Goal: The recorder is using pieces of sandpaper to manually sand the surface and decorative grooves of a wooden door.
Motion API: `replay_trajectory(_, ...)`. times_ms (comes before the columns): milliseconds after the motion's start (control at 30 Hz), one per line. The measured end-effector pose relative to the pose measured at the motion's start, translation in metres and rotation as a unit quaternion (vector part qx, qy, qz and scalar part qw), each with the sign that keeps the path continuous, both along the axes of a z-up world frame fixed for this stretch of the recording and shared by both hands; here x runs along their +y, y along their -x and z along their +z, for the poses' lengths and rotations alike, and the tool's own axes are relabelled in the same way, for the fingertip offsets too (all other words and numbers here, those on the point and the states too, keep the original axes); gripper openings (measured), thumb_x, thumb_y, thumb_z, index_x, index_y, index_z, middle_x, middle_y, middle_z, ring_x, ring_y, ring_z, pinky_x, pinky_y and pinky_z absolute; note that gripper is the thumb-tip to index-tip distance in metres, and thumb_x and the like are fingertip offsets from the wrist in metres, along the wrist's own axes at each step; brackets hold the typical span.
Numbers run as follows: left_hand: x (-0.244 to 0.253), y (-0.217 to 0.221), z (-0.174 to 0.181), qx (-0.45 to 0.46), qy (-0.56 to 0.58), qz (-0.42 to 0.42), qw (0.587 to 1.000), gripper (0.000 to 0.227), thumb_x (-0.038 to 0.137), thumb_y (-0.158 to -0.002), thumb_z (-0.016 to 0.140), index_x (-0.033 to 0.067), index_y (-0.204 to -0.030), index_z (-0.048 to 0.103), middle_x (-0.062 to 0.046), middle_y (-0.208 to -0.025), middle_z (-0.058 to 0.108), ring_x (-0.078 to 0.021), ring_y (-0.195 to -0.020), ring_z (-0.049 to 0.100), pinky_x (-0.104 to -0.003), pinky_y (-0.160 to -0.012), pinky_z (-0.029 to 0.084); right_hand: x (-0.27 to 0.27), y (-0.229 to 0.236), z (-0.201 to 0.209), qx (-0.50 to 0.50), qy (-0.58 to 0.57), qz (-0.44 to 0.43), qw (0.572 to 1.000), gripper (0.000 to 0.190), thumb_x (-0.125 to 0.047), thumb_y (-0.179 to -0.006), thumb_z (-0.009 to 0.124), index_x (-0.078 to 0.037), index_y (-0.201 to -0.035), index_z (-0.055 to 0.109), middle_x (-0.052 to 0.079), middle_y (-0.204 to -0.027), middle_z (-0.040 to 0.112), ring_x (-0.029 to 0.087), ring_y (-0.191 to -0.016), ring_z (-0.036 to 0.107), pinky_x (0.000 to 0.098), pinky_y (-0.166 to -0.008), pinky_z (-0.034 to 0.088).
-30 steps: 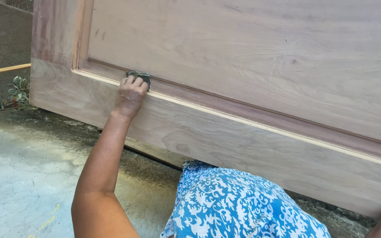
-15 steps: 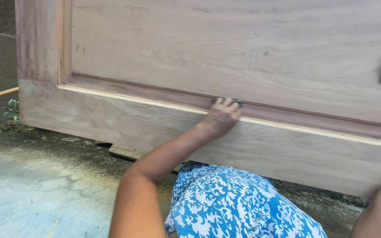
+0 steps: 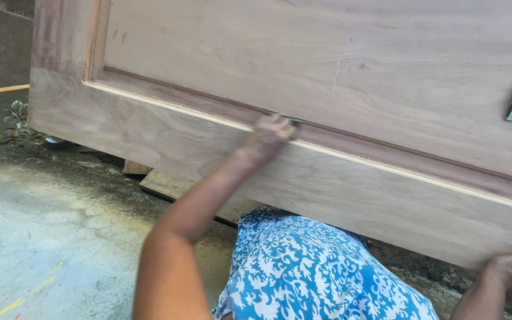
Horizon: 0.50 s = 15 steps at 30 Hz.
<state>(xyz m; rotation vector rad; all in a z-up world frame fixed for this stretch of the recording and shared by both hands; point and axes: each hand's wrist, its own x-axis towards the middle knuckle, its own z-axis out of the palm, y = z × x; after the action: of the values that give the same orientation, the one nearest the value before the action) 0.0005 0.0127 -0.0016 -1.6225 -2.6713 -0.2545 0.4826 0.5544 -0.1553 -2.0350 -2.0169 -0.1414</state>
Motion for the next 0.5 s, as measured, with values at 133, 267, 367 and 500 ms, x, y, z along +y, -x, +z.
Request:
replay_trajectory(133,-0.083,0.035,0.006,0.045,0.064,0.113,0.99,0.007,0.011,-0.086,0.067,0.0122,-0.093,0.07,-0.006,-0.094,0.07,-0.0254,-0.094,0.068,-0.043,-0.076,0.056,0.03,-0.031,-0.046,0.002,-0.035,-0.015,0.999,0.054,-0.055,-0.112,0.044,-0.008,-0.132,0.059,0.022,-0.135,0.054,0.044,-0.128,0.038,0.0608,-0.105,0.032)
replay_trajectory(267,-0.098,0.036,0.012,0.054,0.014,0.197,0.979,0.011,0.006,-0.087,0.068,0.0153,-0.094,0.07,-0.003,-0.094,0.07,-0.0258,-0.092,0.066,-0.042,-0.079,0.056,0.014,-0.013,-0.024,0.007,-0.024,-0.016,1.0,0.058,-0.061,-0.115,0.039,-0.013,-0.146,0.049,0.018,-0.147,0.044,0.04,-0.134,0.034,0.0616,-0.109,0.027)
replay_trajectory(367,-0.05,0.015,-0.016,0.0,0.027,0.165,0.986,0.007,0.009,-0.094,0.067,0.0137,-0.089,0.068,-0.003,-0.092,0.071,-0.0241,-0.091,0.066,-0.041,-0.078,0.056,0.042,-0.042,-0.068,-0.07,-0.178,0.065,0.979,0.053,-0.051,-0.116,0.04,-0.012,-0.149,0.051,0.022,-0.148,0.042,0.043,-0.131,0.034,0.0625,-0.105,0.03)
replay_trajectory(500,0.063,-0.038,-0.011,-0.063,0.001,0.117,0.991,0.009,0.01,-0.091,0.062,0.0137,-0.093,0.069,-0.002,-0.091,0.071,-0.0208,-0.089,0.067,-0.041,-0.08,0.056,0.003,0.001,-0.009,0.094,-0.002,-0.009,0.996,0.049,-0.059,-0.111,0.041,-0.021,-0.143,0.048,0.016,-0.148,0.037,0.038,-0.137,0.033,0.0515,-0.096,0.036)
